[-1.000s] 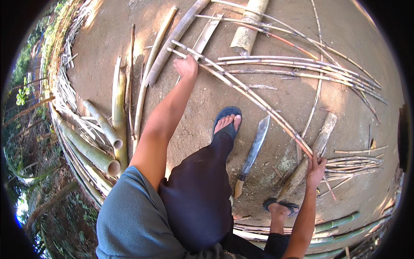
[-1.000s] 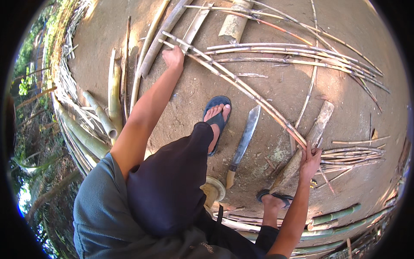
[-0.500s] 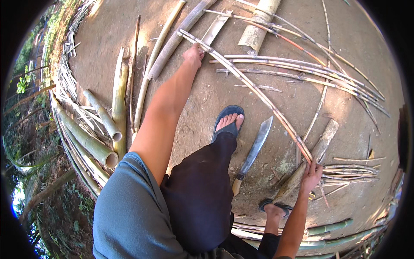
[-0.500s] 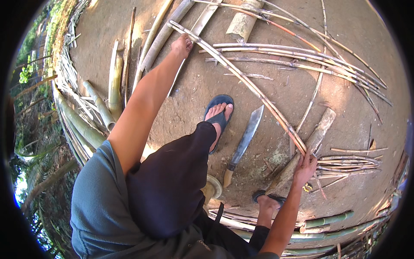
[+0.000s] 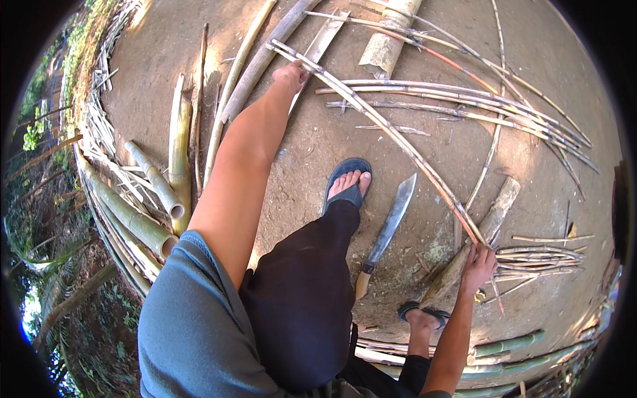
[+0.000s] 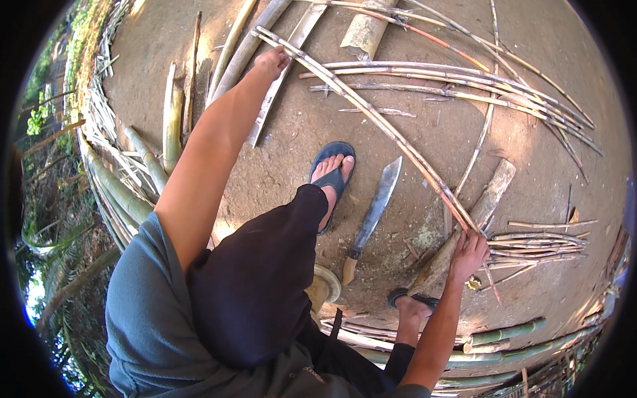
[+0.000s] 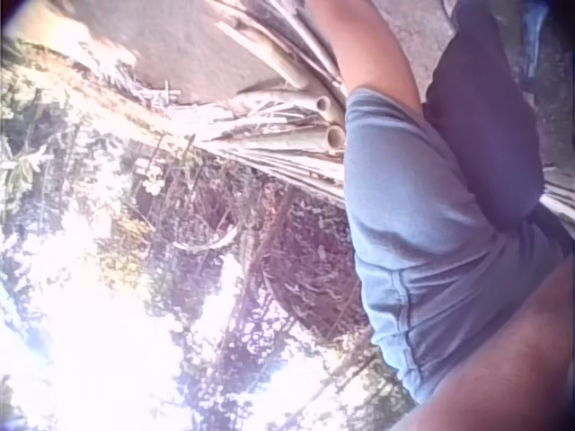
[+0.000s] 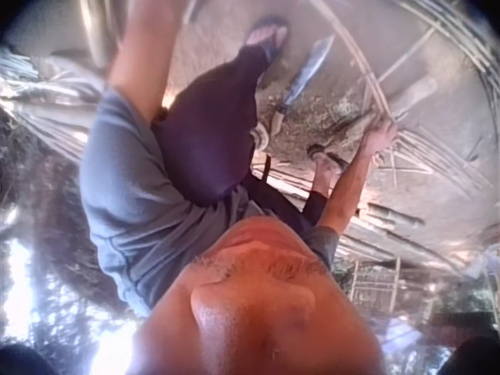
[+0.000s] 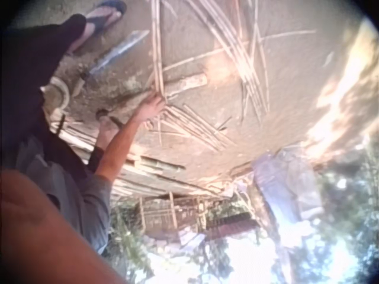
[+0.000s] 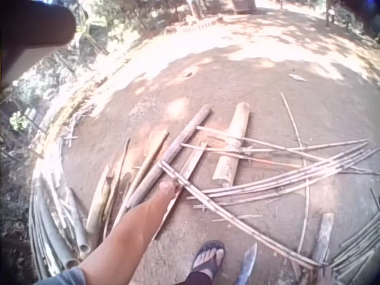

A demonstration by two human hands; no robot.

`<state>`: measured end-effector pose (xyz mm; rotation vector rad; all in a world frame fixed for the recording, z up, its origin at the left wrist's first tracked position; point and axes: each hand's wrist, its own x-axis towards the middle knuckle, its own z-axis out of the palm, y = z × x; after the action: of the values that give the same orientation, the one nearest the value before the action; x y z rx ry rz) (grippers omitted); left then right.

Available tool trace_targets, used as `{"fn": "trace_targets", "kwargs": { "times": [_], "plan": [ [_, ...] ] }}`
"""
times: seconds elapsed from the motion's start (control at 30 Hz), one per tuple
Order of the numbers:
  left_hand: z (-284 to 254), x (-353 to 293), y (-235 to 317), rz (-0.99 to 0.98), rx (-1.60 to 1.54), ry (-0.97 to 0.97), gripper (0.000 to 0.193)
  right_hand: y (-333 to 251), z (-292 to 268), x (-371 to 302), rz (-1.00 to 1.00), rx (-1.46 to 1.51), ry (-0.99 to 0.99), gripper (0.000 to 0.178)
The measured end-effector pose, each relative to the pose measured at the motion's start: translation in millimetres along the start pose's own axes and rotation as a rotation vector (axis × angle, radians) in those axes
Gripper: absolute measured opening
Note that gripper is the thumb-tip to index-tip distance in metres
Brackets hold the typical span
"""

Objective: The person uses a machete to split long bamboo poles into thin strips on a wooden block. They repeatedly position the bamboo, strike it with the machete, and separate the resulting strips, organizing them into piles on the ground.

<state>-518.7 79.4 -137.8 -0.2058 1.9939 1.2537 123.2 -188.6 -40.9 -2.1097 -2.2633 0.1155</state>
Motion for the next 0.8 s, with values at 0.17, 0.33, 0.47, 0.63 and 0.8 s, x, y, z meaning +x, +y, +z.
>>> {"fn": "trace_targets", "kwargs": {
  "times": [0.17,0.33,0.47,0.63,0.8],
  "plan": [
    [6,-3,1,0.014,-0.017,-0.060,0.015,1,0,1,0.006,0.024,0.015,0.025],
    [18,-2,6,0.008,0.059,-0.054,0.015,-2,-1,4,0.044,0.062,-0.009,0.027],
    [22,6,2,0.003,0.084,-0.189,0.017,-2,-2,7,0.000,0.116,0.006,0.027],
    [34,8,1,-0.023,0.007,-0.245,0.026,-2,-2,9,0.018,0.173,-0.012,0.021],
    [48,3,1,-0.094,-0.191,-0.320,0.028,0,-1,8,0.051,0.195,-0.048,0.018]
  ]
}}
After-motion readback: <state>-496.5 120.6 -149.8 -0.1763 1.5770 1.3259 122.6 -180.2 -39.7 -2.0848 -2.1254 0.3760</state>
